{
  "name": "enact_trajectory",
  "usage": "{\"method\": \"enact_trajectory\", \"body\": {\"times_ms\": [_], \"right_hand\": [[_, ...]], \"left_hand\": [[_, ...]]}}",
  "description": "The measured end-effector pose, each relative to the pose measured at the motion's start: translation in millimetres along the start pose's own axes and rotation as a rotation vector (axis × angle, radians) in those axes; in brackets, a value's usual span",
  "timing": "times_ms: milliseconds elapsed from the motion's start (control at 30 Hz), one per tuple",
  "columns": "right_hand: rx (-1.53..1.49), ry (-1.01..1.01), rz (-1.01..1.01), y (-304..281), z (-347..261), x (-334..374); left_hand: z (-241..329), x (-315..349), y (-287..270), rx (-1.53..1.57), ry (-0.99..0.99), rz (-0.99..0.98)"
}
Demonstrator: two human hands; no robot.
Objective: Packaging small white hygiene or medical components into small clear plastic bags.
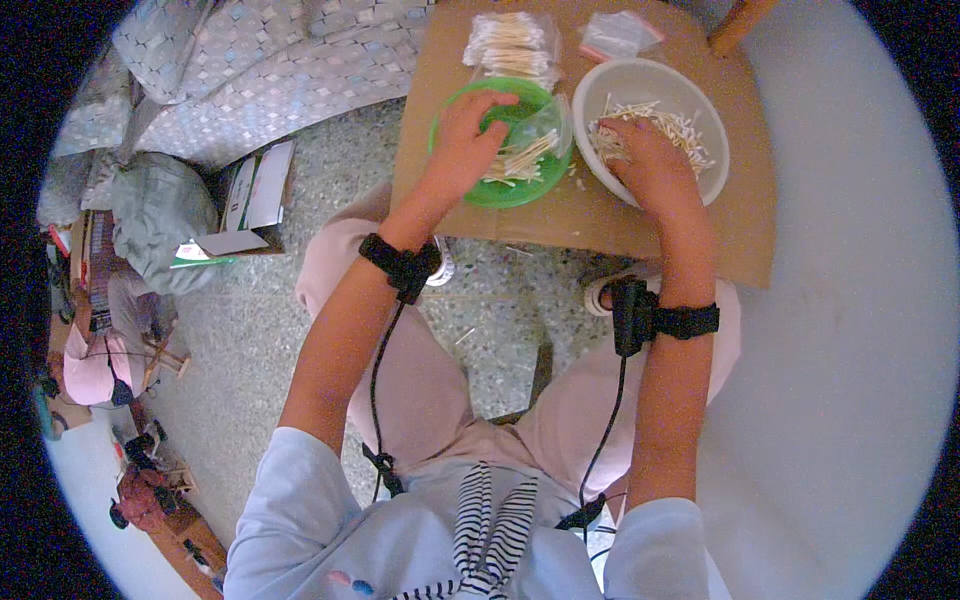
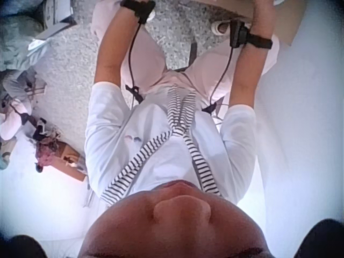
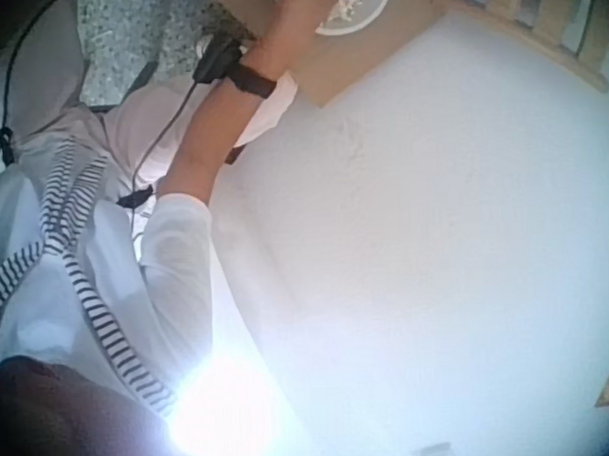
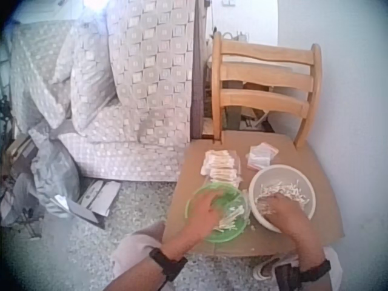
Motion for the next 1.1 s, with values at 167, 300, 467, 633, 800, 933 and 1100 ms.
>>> {"method": "enact_trajectory", "body": {"times_ms": [167, 300, 467, 633, 800, 933, 1100], "right_hand": [[0.172, 0.156, -0.059, -2.3, 0.7, -2.6], [0.2, 0.194, 0.001, -9.8, 2.5, -4.5], [-0.048, -0.065, 0.32, -42.1, -20.0, -2.2], [-0.597, -0.166, 0.444, -48.4, -49.4, -2.7], [-0.98, -0.082, 0.222, -4.1, -61.9, -16.4], [-1.018, -0.047, 0.225, -4.0, -56.5, -19.0], [-0.995, -0.011, 0.276, -14.2, -53.9, -13.5]], "left_hand": [[24.9, 4.4, -21.5, -0.222, 0.138, 0.146], [30.1, 2.5, -28.6, -0.119, 0.095, 0.103], [51.5, 1.9, -47.4, -0.116, 0.155, 0.278], [64.7, 3.8, -47.6, -0.143, 0.163, 0.253], [74.0, 4.9, -27.9, 0.096, 0.25, 0.147], [69.3, 1.5, -23.9, 0.035, 0.264, 0.137], [65.4, -1.4, -29.4, -0.022, 0.282, 0.188]]}}
Point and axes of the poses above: each hand's wrist, its own x-axis away from the middle knuckle, its own y-axis out of the palm, z = x × y, the point moved 10 cm from there along -x, towards the middle knuckle, and after that the axes turned 15 degrees about -x, right-handed, at the moved point
